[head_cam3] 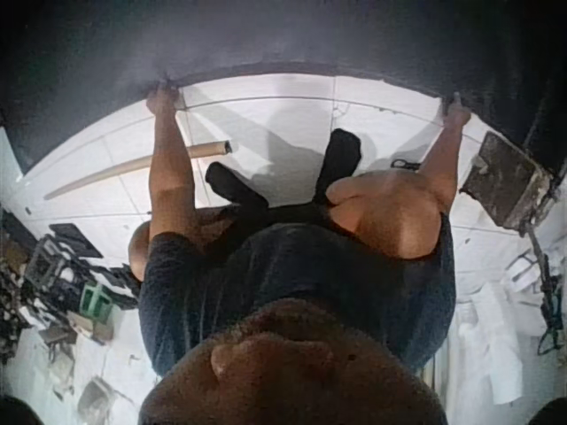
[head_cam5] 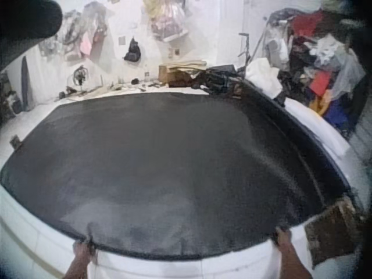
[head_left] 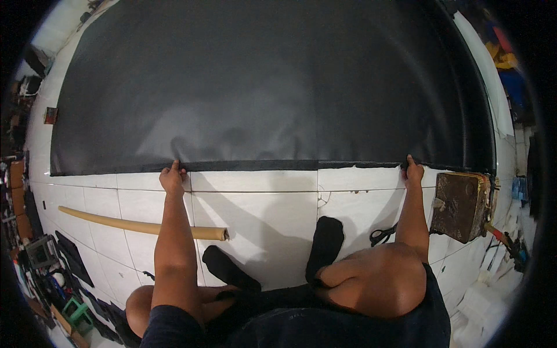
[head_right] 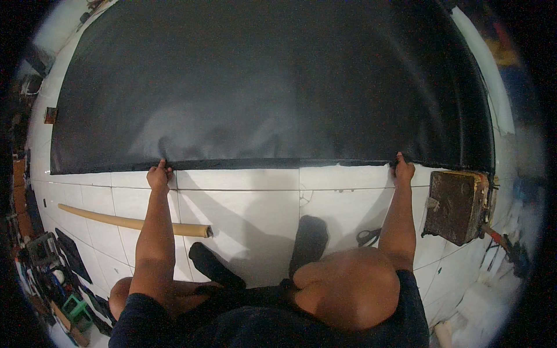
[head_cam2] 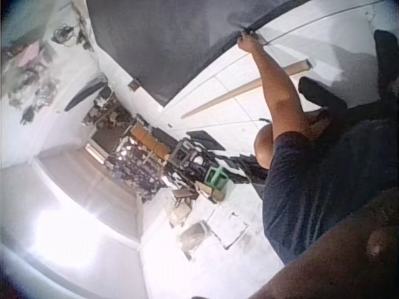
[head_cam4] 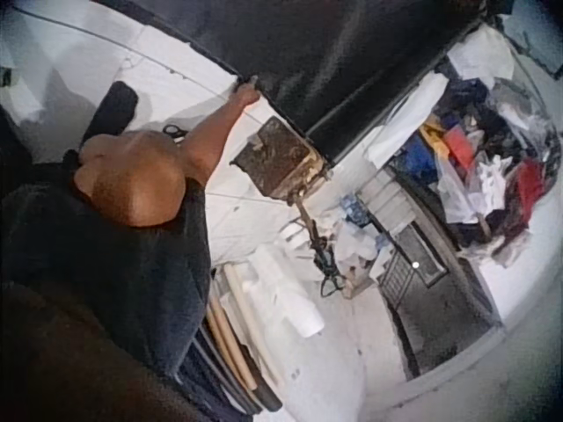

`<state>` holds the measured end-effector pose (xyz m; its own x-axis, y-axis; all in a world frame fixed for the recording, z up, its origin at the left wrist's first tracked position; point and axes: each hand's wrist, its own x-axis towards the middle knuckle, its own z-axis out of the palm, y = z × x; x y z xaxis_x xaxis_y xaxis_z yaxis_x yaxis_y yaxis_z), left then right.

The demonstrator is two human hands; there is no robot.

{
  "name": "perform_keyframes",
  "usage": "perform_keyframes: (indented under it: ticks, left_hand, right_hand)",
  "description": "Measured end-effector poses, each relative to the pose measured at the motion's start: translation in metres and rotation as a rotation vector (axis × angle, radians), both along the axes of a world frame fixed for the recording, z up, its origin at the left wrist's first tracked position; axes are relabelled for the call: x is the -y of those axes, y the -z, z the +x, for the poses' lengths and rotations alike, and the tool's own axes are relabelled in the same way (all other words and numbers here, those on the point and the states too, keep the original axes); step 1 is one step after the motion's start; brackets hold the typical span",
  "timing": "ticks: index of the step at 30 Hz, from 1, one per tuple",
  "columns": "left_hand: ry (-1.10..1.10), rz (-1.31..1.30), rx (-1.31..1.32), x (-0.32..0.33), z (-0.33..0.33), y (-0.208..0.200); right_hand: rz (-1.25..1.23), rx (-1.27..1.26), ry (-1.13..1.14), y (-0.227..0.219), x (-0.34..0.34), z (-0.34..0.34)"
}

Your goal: The person spreads out a large black sheet on the floor and cuts through it using scissors. They then adjust the sheet, align it using a cardboard tube, and cut the fabric again with scissors.

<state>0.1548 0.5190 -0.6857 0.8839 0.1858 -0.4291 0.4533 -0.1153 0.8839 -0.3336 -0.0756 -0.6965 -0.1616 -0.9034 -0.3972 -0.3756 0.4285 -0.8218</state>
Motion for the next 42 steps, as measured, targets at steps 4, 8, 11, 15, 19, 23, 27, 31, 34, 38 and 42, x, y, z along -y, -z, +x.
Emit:
perform_keyframes:
  ticks: [4, 8, 11, 15, 19, 23, 27, 31, 34, 38, 42]
  left_hand:
    - [0.145, 0.079, 0.121, 0.004, -0.005, 0.019]
    - [0.087, 0.841, 0.229, 0.056, -0.057, -0.025]
    - [0.510, 1.029, 0.495, 0.067, -0.072, -0.040]
    - [0.955, 1.008, 0.545, 0.085, -0.101, -0.035]
    - [1.010, 1.070, 0.536, 0.090, -0.106, -0.020]
    - [1.049, 1.058, 0.454, 0.097, -0.100, -0.013]
    - [1.054, 1.124, 0.396, 0.097, -0.091, -0.031]
    - [1.000, 1.144, 0.466, 0.097, -0.095, -0.033]
    - [0.614, 0.996, 0.507, 0.066, -0.088, -0.044]
    - [-0.134, 1.257, 0.181, -0.050, -0.103, -0.052]
    - [-0.481, 1.068, -0.500, -0.114, -0.123, -0.027]
  right_hand:
    - [-0.261, -0.007, -0.108, 0.017, 0.034, -0.036]
    - [-0.058, -0.125, -0.061, 0.013, -0.002, -0.029]
    - [-0.052, -0.105, -0.015, 0.008, -0.003, -0.013]
    - [-0.095, -0.041, 0.110, 0.009, -0.013, -0.003]
    - [-0.456, -0.551, 0.179, 0.006, -0.039, 0.004]
    - [-0.699, -0.219, -0.752, -0.033, -0.157, 0.117]
    - [-0.843, -0.449, -1.670, -0.073, -0.241, 0.191]
    - [-0.905, -0.584, -1.836, -0.049, -0.236, 0.183]
    - [-0.815, -0.590, -1.774, -0.048, -0.241, 0.180]
    - [-0.709, -0.473, -1.734, -0.047, -0.244, 0.183]
    - [-0.823, -0.336, -1.622, -0.038, -0.238, 0.171]
